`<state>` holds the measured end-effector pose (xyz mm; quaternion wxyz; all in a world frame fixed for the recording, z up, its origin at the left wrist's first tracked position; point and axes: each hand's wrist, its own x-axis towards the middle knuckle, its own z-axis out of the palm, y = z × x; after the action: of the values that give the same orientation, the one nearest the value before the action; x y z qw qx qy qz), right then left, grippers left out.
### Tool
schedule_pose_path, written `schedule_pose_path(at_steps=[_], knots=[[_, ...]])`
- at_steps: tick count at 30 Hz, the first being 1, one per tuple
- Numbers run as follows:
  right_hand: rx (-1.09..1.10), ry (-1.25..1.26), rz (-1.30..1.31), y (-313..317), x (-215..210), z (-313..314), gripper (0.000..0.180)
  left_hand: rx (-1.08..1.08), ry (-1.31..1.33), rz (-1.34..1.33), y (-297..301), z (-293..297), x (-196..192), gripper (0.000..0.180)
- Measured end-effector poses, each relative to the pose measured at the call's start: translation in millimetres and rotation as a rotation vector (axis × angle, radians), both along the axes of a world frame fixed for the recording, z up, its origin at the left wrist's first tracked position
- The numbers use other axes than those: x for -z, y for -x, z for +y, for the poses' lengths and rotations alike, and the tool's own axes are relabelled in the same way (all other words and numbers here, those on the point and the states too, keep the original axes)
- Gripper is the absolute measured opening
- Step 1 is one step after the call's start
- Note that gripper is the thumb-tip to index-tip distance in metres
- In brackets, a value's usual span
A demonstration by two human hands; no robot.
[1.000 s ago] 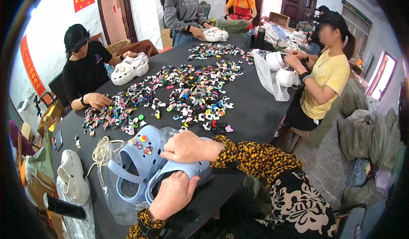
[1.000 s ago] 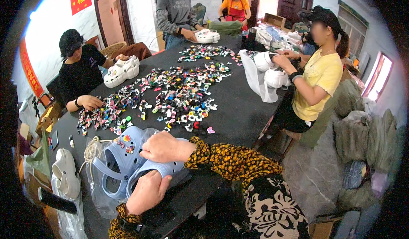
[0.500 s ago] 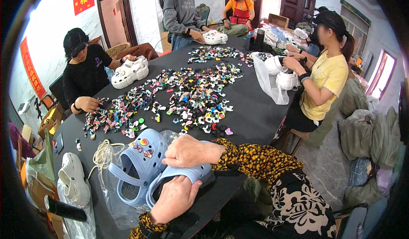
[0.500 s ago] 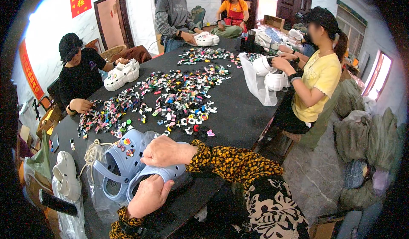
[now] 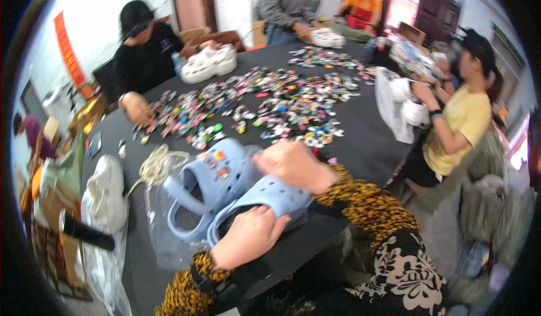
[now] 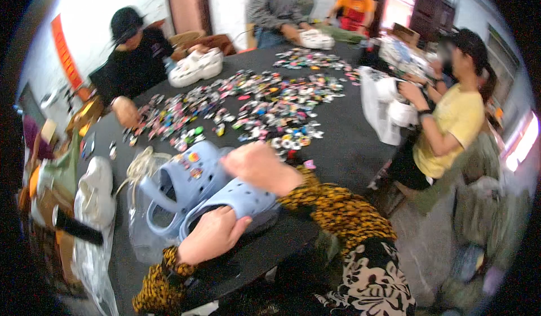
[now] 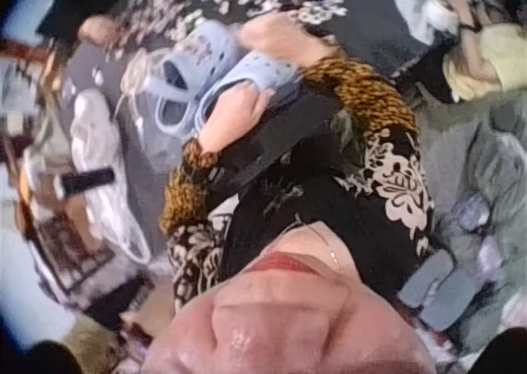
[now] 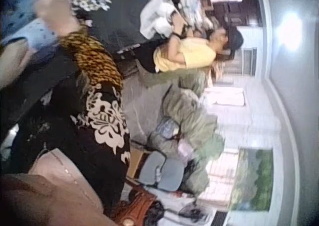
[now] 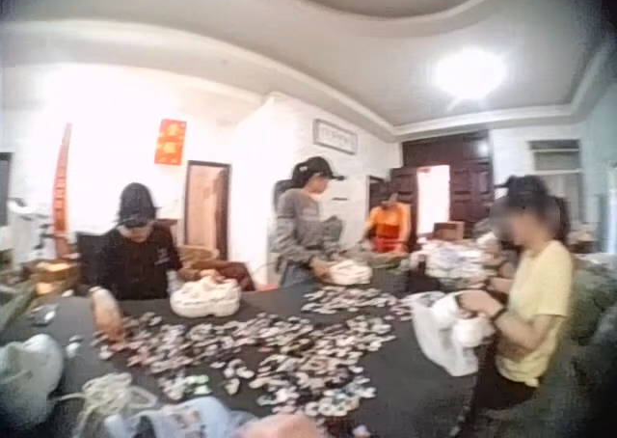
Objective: Manually attaching decorative charms to the holes of foam clogs (crocs style shoes).
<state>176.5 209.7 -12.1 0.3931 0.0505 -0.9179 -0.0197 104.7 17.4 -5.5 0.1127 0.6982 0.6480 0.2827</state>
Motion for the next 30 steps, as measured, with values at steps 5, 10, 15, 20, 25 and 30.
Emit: schedule_pose_path(at_steps=[5, 10, 15, 20, 25, 30], knots=[[0.378, 0.307, -0.411, -20, 3, 36, 0.03, -0.027, -0.107, -0.021, 4, -6, -3, 0.034], [0.447, 0.384, -0.527, -31, 25, 52, 0.044, -0.27, -0.124, 0.013, 34, -26, -42, 0.026], [0.338, 0.363, -0.444, -13, -30, 44, 0.037, -0.668, -0.442, 0.218, 91, -35, -55, 0.029], [0.019, 0.538, -0.391, 38, -76, 5, 0.031, -0.683, -0.285, 0.38, 111, -34, -30, 0.035], [-0.157, 0.521, -0.403, 92, -73, -25, 0.026, -0.607, -0.2, 0.286, 124, -32, -22, 0.041], [-0.208, 0.376, -0.435, 140, -38, -27, 0.026, -0.521, -0.176, 0.271, 127, -37, -27, 0.034]])
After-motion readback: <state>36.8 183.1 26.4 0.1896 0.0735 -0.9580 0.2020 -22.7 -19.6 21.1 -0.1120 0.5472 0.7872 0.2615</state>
